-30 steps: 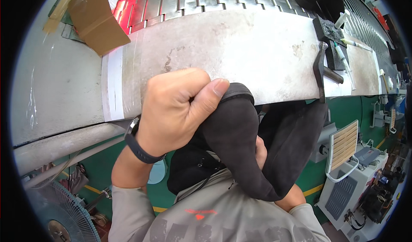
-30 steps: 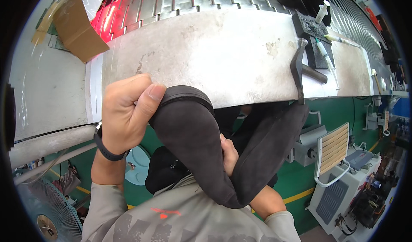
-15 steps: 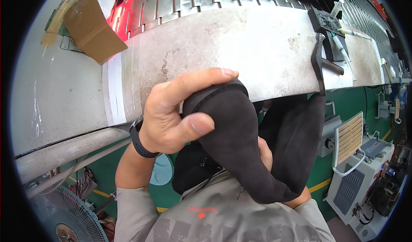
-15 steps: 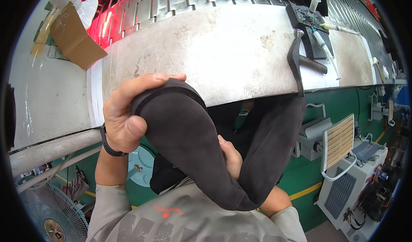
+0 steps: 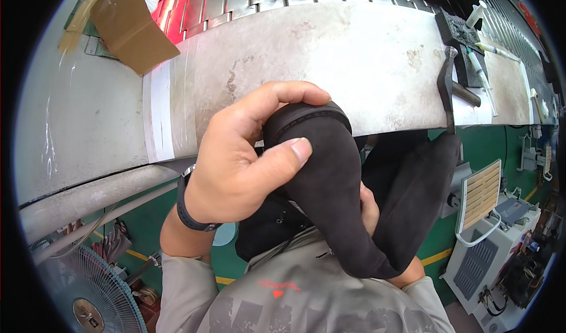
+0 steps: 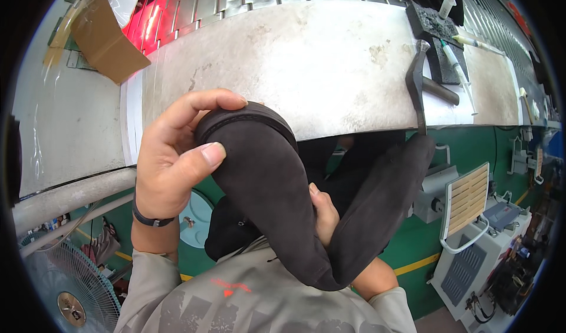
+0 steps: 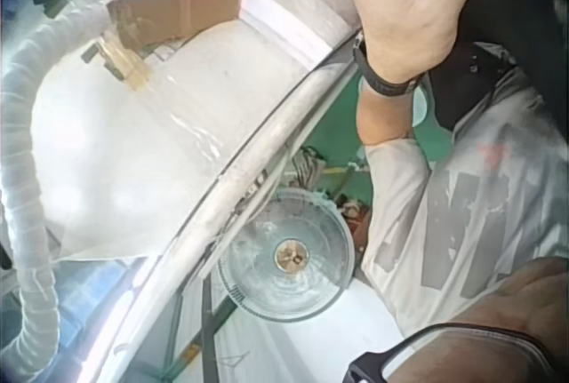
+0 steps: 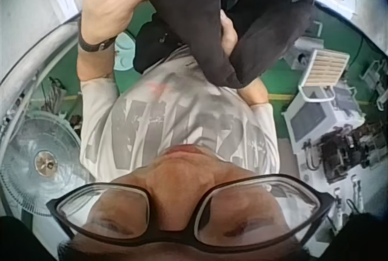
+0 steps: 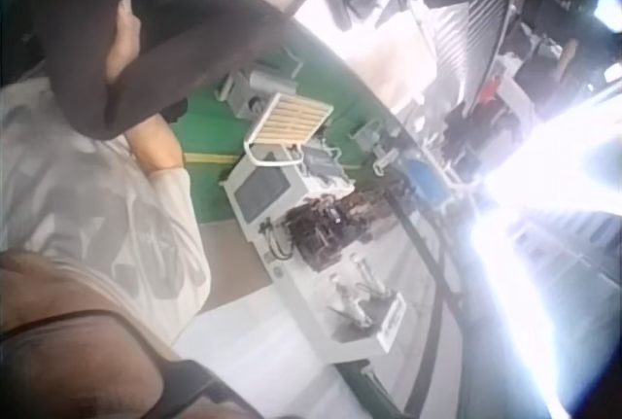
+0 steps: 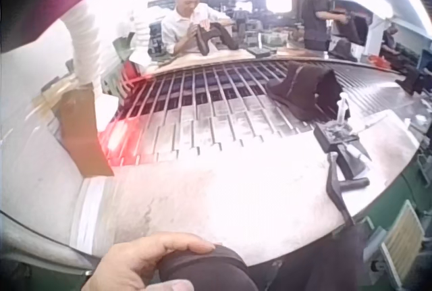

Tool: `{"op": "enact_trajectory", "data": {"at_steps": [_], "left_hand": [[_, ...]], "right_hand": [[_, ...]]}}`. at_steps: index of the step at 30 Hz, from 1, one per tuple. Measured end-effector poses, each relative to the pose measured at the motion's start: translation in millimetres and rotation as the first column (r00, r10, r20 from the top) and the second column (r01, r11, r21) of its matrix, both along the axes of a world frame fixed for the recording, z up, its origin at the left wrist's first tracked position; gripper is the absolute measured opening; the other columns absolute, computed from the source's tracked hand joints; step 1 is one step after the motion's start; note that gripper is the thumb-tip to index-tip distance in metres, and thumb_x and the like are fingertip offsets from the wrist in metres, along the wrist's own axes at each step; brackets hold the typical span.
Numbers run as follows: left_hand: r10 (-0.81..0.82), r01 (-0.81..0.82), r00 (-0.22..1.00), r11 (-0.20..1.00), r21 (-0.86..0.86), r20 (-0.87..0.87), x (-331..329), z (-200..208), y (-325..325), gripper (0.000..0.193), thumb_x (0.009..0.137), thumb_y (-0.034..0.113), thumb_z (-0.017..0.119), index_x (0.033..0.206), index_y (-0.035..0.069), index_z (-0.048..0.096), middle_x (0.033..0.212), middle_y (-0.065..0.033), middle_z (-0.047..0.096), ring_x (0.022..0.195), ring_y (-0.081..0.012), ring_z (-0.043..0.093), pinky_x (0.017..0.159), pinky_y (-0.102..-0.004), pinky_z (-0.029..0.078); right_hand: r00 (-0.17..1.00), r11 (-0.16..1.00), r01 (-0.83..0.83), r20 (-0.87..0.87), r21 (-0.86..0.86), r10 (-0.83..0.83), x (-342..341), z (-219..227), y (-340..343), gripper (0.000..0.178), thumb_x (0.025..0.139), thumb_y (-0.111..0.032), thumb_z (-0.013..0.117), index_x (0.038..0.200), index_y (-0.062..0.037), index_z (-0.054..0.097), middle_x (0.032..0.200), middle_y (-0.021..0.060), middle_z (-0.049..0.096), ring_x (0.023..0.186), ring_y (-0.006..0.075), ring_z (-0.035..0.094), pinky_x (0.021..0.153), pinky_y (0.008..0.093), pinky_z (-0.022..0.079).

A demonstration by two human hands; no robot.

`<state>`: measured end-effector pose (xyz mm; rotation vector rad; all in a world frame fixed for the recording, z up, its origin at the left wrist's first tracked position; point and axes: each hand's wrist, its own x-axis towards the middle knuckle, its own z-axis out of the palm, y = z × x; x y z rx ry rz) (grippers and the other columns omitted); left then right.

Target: The person assembles boots by pressing soles onto boot uppers by hand along the edges. After placing an assembled boot onto a conveyor belt, the person retrieves another boot upper and sole from the belt and presses them together by hand.

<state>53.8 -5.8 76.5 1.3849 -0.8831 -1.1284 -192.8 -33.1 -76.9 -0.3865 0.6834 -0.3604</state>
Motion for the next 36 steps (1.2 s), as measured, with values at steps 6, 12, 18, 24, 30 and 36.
{"op": "enact_trajectory", "data": {"at_steps": [6, 12, 18, 24, 30, 36], "left_hand": [[-0.004, 0.002, 0.998, 1.0, -0.027, -0.07, 1.4, 1.0, 0.2, 0.056, 0.086, 0.008, 0.066, 0.139, -0.009, 0.059, 0.127, -0.0213, 0.072, 0.12, -0.0255, 0.071, 0.109, -0.0365, 0.052], [-0.003, 0.005, 0.999, 0.999, -0.041, 0.051, 2.9, -1.6, 2.3, 0.052, 0.084, 0.007, 0.069, 0.133, -0.008, 0.059, 0.119, -0.0182, 0.074, 0.112, -0.0219, 0.071, 0.103, -0.0334, 0.053], [0.044, -0.039, 0.986, 0.999, -0.035, 0.16, -0.7, 0.2, 1.4, 0.037, 0.094, 0.01, 0.066, 0.127, -0.007, 0.063, 0.115, -0.0153, 0.074, 0.106, -0.019, 0.072, 0.097, -0.0302, 0.055], [0.074, -0.073, 0.997, 0.996, -0.042, 0.031, 1.1, -4.4, -2.8, 0.029, 0.103, 0.011, 0.055, 0.123, -0.007, 0.066, 0.115, -0.0156, 0.076, 0.108, -0.0192, 0.073, 0.097, -0.0307, 0.056], [0.027, -0.023, 0.997, 0.998, -0.054, 0.073, 2.6, -4.7, -3.0, 0.04, 0.093, 0.012, 0.067, 0.128, -0.008, 0.062, 0.117, -0.018, 0.076, 0.11, -0.0217, 0.073, 0.101, -0.0335, 0.055], [-0.017, 0.021, 0.995, 0.999, -0.043, 0.095, 6.8, 0.0, -4.9, 0.055, 0.081, 0.01, 0.07, 0.132, -0.009, 0.06, 0.118, -0.0197, 0.075, 0.112, -0.0231, 0.073, 0.103, -0.0346, 0.054]], "right_hand": [[0.999, 0.999, 0.032, 0.023, 0.009, -0.032, -1.1, -1.2, 1.8, 0.069, 0.109, -0.047, 0.038, 0.146, 0.0081, 0.055, 0.137, 0.0227, 0.069, 0.123, 0.0271, 0.069, 0.108, 0.0384, 0.054], [0.997, 0.993, -0.075, -0.003, -0.09, 0.075, -4.6, 1.3, -4.3, 0.069, 0.108, -0.046, 0.039, 0.148, 0.0074, 0.054, 0.14, 0.0221, 0.068, 0.127, 0.027, 0.068, 0.11, 0.0382, 0.053], [0.989, 0.982, -0.142, -0.068, -0.124, 0.134, -9.2, 2.5, -4.1, 0.067, 0.109, -0.045, 0.04, 0.154, 0.0034, 0.048, 0.145, 0.0218, 0.065, 0.13, 0.0276, 0.066, 0.113, 0.0394, 0.053], [0.983, 0.979, -0.183, -0.049, -0.094, 0.179, -12.7, -2.1, -8.3, 0.064, 0.111, -0.045, 0.041, 0.156, -0.0002, 0.046, 0.145, 0.0216, 0.064, 0.131, 0.0284, 0.066, 0.115, 0.0412, 0.053], [0.992, 0.991, -0.122, 0.012, -0.052, 0.123, -9.4, 1.6, -5.2, 0.064, 0.11, -0.044, 0.043, 0.156, 0.0011, 0.047, 0.147, 0.023, 0.063, 0.131, 0.0296, 0.066, 0.114, 0.0419, 0.053], [0.997, 0.996, -0.078, 0.024, -0.037, 0.079, -5.1, 2.5, -7.1, 0.059, 0.115, -0.036, 0.031, 0.138, 0.0094, 0.06, 0.128, 0.0259, 0.073, 0.113, 0.0298, 0.077, 0.102, 0.0394, 0.062]]}}
